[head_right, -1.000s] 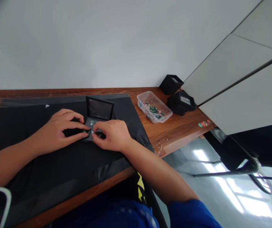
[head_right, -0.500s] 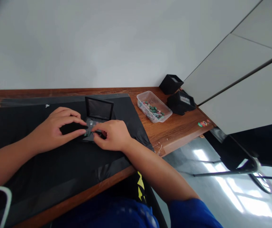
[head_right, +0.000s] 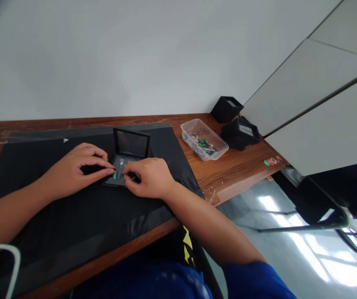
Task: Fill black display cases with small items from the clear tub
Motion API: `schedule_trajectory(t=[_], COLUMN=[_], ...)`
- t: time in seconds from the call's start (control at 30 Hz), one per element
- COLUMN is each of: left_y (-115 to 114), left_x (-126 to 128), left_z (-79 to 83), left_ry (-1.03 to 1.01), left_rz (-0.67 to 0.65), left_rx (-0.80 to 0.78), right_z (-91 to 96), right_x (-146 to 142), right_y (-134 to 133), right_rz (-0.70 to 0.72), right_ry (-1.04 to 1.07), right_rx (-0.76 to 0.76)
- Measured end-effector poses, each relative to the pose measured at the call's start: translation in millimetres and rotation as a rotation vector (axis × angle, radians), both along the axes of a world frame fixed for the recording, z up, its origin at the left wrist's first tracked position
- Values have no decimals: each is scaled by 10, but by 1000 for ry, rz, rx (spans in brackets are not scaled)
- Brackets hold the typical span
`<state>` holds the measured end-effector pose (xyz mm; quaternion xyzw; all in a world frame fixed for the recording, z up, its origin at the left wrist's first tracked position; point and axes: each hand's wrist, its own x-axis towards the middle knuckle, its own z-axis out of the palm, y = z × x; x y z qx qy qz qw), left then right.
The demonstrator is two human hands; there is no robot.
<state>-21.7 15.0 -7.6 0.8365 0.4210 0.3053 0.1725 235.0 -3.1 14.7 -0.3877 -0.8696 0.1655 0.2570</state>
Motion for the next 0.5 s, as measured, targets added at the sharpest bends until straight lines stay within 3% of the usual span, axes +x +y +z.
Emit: schedule_trajectory(t=[0.5], left_y=[-12], left_x=[2], left_z=[-48], left_ry=[14], left_rz=[-10], left_rx=[34], right_z=[-5], right_x=[56], right_y=[7], right_rz=[-5], right_ry=[35], right_rx=[-45])
